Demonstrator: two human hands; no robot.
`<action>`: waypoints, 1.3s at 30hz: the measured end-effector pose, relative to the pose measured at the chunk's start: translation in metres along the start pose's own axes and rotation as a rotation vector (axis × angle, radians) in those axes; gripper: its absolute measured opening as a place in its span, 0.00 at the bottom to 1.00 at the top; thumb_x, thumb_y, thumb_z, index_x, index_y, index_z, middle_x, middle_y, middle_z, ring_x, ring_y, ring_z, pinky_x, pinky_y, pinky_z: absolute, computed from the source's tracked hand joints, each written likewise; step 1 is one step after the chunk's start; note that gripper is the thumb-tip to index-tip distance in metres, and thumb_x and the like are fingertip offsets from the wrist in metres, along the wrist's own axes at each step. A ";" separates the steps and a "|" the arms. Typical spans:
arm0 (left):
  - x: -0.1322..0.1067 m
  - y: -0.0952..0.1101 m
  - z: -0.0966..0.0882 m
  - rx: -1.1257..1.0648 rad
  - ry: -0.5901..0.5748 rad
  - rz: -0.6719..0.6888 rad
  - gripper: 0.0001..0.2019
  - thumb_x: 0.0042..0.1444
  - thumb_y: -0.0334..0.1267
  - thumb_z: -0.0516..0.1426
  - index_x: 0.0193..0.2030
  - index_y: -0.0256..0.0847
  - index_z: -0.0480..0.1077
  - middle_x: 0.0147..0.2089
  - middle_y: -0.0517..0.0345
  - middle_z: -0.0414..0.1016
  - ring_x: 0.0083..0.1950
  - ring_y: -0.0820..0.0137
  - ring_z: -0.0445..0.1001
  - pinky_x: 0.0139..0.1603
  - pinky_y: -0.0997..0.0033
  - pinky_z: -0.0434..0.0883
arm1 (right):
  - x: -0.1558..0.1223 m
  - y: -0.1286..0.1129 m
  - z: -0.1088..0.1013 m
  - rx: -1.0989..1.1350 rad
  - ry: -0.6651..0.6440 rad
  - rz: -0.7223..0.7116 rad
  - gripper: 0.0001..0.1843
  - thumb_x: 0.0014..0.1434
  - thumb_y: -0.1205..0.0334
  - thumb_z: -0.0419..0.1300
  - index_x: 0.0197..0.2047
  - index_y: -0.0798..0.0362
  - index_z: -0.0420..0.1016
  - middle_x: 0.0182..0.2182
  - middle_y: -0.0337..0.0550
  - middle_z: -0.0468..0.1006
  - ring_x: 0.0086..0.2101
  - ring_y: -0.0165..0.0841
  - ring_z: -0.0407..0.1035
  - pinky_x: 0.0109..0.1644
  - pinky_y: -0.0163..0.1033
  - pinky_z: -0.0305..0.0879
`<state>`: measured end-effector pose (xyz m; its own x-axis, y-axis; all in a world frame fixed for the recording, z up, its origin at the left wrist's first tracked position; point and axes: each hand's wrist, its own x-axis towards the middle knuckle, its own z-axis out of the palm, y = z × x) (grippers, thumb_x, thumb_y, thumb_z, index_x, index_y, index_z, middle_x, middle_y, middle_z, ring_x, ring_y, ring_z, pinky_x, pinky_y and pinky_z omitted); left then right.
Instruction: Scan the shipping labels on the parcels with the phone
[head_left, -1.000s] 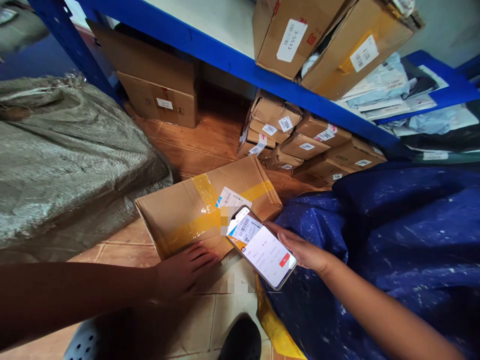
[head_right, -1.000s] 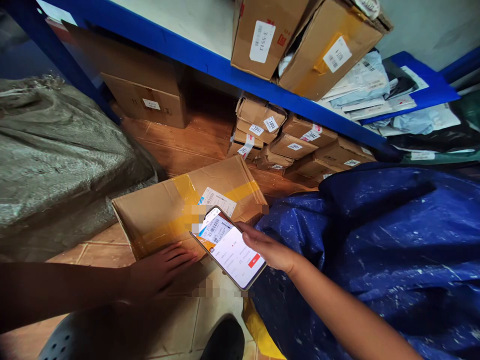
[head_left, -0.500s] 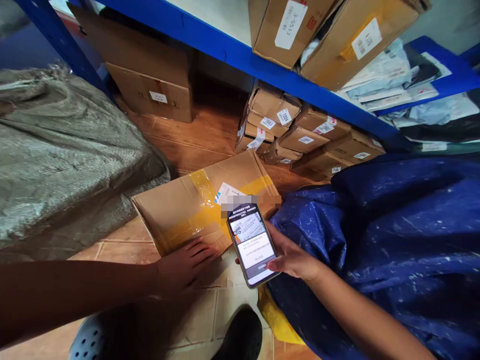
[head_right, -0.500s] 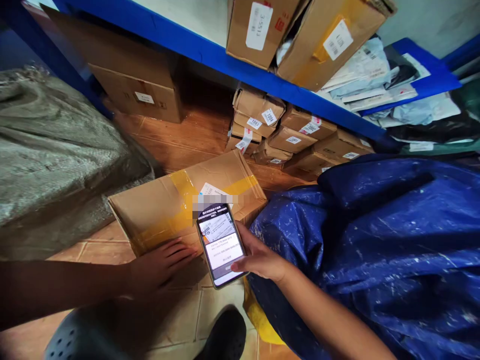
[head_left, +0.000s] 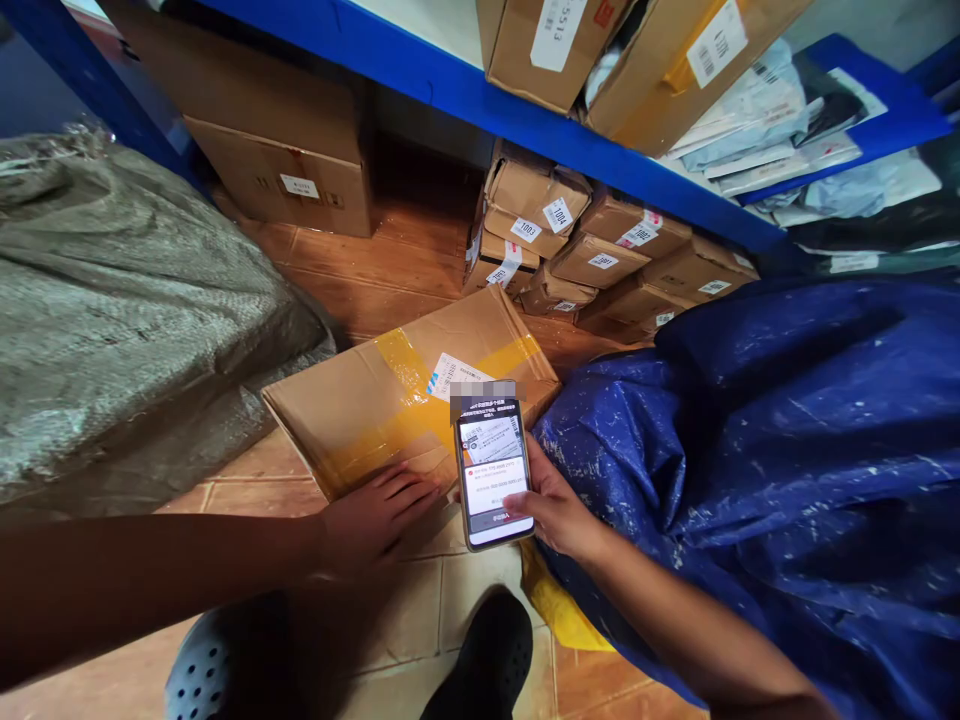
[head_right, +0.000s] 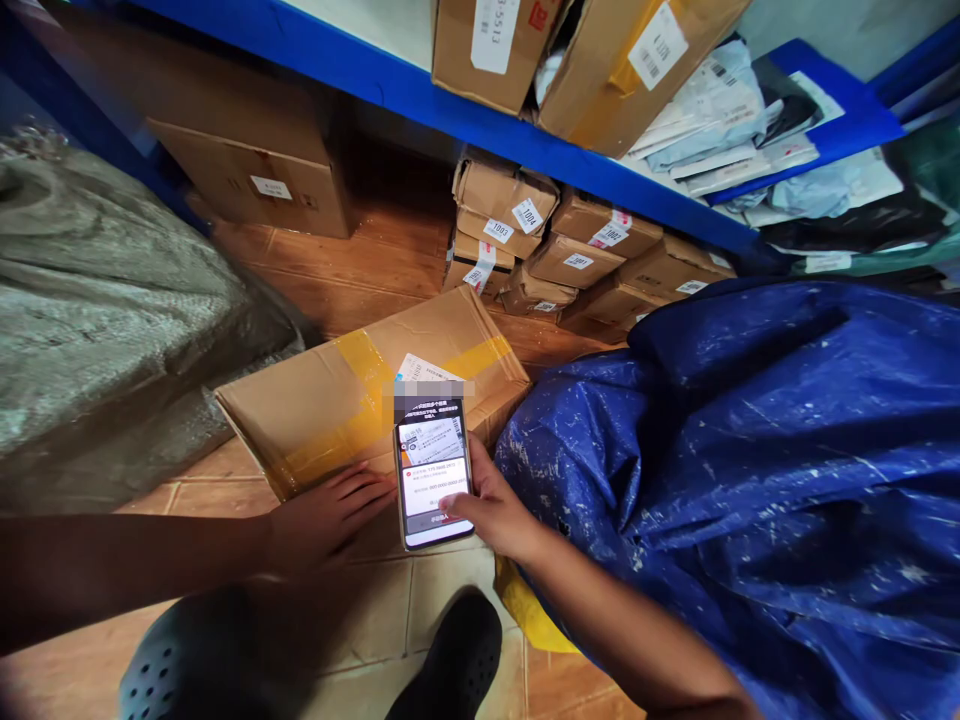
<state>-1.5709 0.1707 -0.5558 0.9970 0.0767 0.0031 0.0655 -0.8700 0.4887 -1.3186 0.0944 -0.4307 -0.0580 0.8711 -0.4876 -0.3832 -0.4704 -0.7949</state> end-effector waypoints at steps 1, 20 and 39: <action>0.000 0.000 0.000 0.001 0.010 0.002 0.33 0.61 0.40 0.51 0.71 0.32 0.52 0.69 0.40 0.62 0.66 0.49 0.62 0.70 0.42 0.52 | -0.001 0.002 -0.001 -0.013 -0.007 0.006 0.34 0.48 0.65 0.69 0.56 0.45 0.63 0.48 0.42 0.79 0.45 0.39 0.76 0.47 0.45 0.70; 0.001 0.002 -0.004 0.058 0.072 0.024 0.29 0.60 0.40 0.52 0.67 0.31 0.58 0.65 0.39 0.67 0.63 0.50 0.65 0.69 0.42 0.52 | -0.006 0.015 0.001 -0.085 -0.031 -0.043 0.38 0.51 0.61 0.71 0.60 0.44 0.58 0.50 0.44 0.78 0.48 0.40 0.75 0.54 0.51 0.68; 0.001 0.004 -0.003 0.017 0.086 0.007 0.26 0.60 0.38 0.52 0.66 0.33 0.59 0.62 0.41 0.69 0.62 0.52 0.65 0.69 0.43 0.54 | -0.021 0.013 0.005 -0.055 -0.073 0.022 0.44 0.46 0.66 0.69 0.64 0.44 0.56 0.54 0.45 0.74 0.48 0.41 0.73 0.48 0.45 0.69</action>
<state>-1.5698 0.1685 -0.5510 0.9904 0.1118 0.0818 0.0601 -0.8787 0.4735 -1.3265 0.0705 -0.4291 -0.1342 0.8674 -0.4791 -0.3295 -0.4951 -0.8040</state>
